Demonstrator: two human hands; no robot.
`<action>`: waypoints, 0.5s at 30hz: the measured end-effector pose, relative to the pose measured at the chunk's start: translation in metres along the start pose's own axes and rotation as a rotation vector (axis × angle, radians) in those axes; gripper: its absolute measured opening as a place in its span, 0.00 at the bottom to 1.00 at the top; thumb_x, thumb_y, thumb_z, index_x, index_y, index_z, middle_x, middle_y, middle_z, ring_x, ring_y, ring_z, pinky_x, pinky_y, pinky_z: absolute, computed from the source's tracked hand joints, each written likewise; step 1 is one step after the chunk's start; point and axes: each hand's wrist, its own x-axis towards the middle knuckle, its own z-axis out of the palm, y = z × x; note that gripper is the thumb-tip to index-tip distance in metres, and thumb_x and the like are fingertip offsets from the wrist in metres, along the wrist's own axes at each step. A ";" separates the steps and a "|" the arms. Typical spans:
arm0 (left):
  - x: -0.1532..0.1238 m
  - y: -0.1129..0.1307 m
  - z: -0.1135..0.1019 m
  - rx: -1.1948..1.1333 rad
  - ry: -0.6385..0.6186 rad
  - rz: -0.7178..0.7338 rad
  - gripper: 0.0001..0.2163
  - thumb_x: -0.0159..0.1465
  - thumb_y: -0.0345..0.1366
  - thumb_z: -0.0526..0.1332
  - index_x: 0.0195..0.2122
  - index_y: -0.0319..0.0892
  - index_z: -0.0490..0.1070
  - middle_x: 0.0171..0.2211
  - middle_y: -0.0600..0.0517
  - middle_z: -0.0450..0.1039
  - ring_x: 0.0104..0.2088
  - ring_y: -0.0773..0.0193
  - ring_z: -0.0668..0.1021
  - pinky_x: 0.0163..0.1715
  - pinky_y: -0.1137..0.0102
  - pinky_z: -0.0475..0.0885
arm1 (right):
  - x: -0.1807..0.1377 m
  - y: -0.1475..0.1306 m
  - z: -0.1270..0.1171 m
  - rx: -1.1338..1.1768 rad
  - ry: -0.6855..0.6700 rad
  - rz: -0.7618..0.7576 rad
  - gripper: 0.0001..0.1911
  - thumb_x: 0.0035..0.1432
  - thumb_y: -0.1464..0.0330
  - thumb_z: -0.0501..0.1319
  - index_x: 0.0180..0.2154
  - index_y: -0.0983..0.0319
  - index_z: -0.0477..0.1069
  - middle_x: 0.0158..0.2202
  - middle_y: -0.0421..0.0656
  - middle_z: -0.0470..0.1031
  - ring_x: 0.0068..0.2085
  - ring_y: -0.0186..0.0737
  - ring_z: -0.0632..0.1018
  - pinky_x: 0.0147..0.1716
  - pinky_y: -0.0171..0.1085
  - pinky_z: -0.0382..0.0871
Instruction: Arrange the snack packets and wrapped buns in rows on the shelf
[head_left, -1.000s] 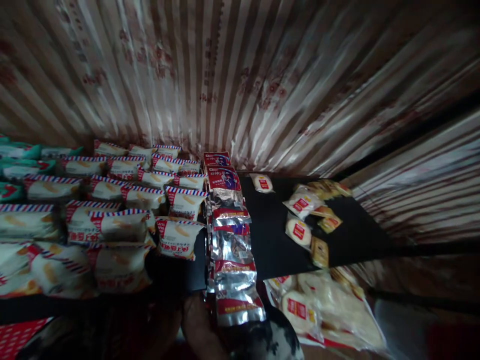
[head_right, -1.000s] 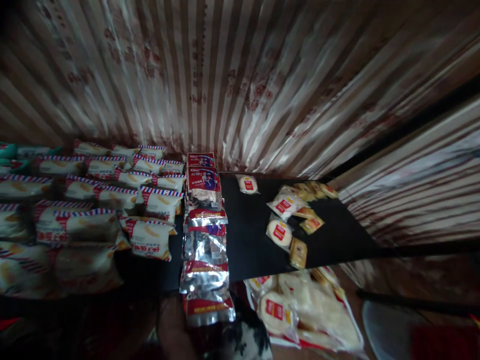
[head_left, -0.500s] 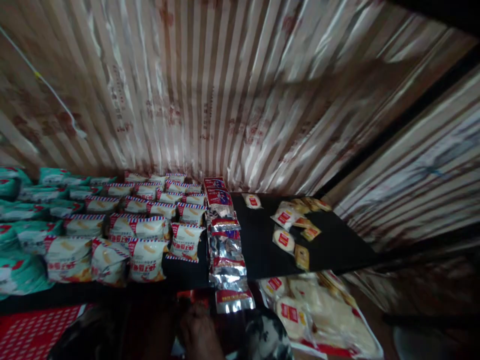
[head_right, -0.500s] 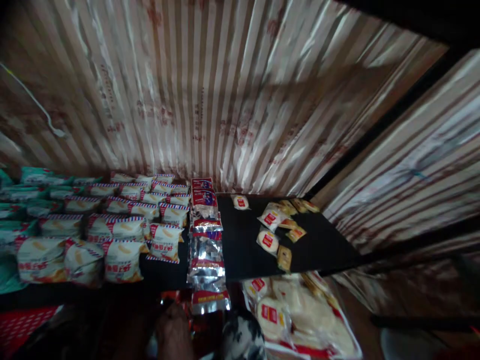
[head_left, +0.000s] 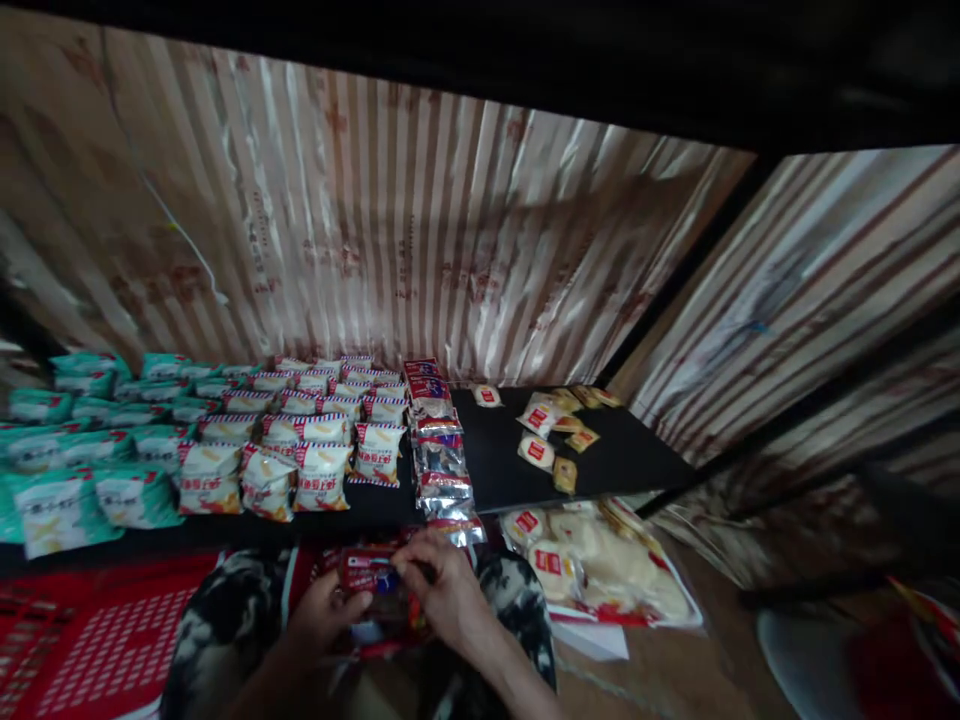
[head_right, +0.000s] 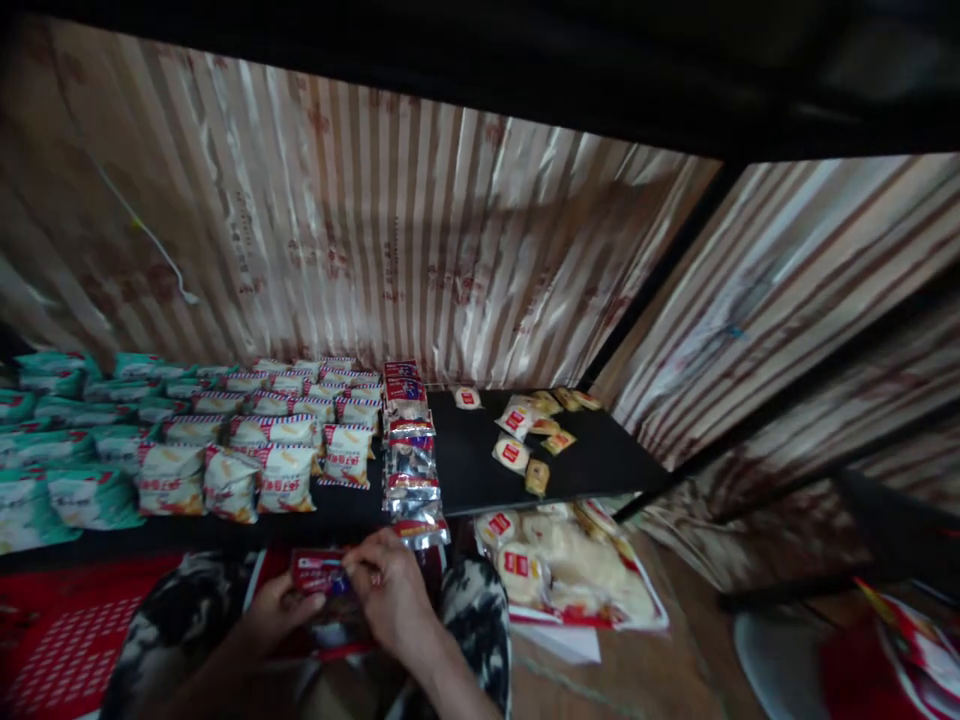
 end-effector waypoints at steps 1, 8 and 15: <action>-0.003 0.003 0.002 0.061 0.016 0.003 0.24 0.42 0.56 0.66 0.31 0.41 0.75 0.30 0.47 0.79 0.32 0.54 0.79 0.36 0.63 0.74 | 0.000 -0.003 -0.004 0.031 0.016 -0.014 0.09 0.57 0.73 0.59 0.31 0.61 0.78 0.33 0.43 0.75 0.37 0.37 0.75 0.36 0.33 0.67; -0.020 0.039 0.012 0.115 0.035 0.105 0.21 0.49 0.53 0.63 0.34 0.40 0.78 0.36 0.47 0.80 0.39 0.53 0.79 0.43 0.64 0.73 | -0.001 -0.001 -0.018 0.192 0.221 -0.089 0.09 0.57 0.65 0.59 0.35 0.57 0.78 0.37 0.43 0.76 0.40 0.38 0.75 0.42 0.37 0.70; -0.015 0.069 0.025 -0.011 0.086 0.140 0.20 0.50 0.50 0.65 0.36 0.38 0.77 0.37 0.47 0.80 0.40 0.52 0.78 0.42 0.63 0.72 | -0.007 0.023 -0.017 0.329 0.458 0.086 0.23 0.54 0.58 0.60 0.50 0.60 0.69 0.46 0.48 0.73 0.38 0.39 0.76 0.36 0.38 0.73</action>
